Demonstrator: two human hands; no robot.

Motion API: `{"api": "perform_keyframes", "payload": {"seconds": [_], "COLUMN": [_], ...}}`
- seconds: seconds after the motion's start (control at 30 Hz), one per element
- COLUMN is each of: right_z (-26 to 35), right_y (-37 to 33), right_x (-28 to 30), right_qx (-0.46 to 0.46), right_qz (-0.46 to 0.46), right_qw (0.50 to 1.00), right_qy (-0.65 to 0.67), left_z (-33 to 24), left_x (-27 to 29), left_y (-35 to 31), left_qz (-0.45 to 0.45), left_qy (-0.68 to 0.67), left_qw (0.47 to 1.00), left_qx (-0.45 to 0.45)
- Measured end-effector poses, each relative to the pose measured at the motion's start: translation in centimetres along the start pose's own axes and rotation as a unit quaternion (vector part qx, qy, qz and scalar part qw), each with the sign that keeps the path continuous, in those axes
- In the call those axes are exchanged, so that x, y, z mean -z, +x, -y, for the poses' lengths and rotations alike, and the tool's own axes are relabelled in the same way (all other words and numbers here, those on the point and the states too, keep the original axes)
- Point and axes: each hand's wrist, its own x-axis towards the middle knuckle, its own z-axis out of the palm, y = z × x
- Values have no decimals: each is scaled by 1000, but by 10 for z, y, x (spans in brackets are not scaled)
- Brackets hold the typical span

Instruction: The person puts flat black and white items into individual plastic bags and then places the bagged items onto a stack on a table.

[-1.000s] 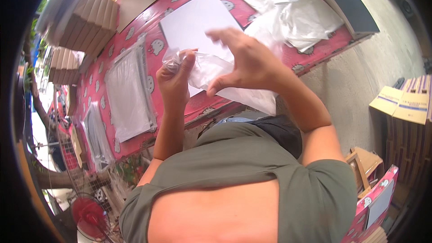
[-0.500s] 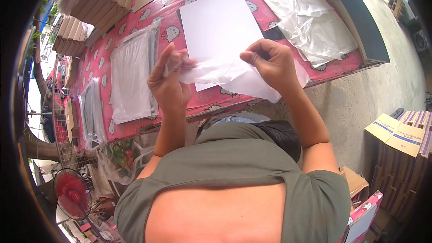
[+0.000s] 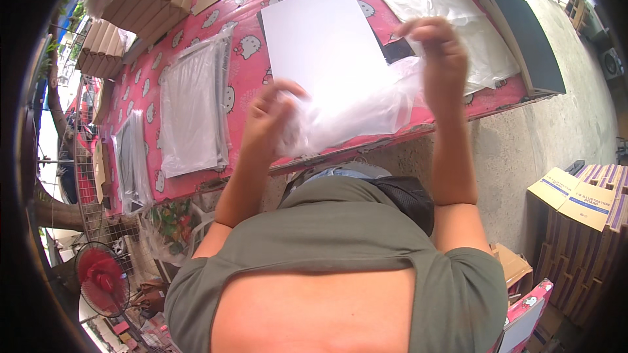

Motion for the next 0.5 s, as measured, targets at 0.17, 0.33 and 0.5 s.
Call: {"api": "perform_keyframes", "payload": {"seconds": [0.17,0.33,0.5], "right_z": [19,-2,30], "right_y": [-17,-29,-27], "right_x": [-27,-52,-48], "right_qx": [-18,-68,-280], "right_qz": [226,161,277], "right_qw": [973,985,881], "right_qy": [-29,17,262], "left_z": [2,-12,-16], "left_x": [3,-8,19], "left_y": [10,-3,-9], "left_qz": [-58,-120,239], "left_qy": [130,-64,293], "left_qw": [962,979,901], "left_qx": [-232,-151,-213]}}
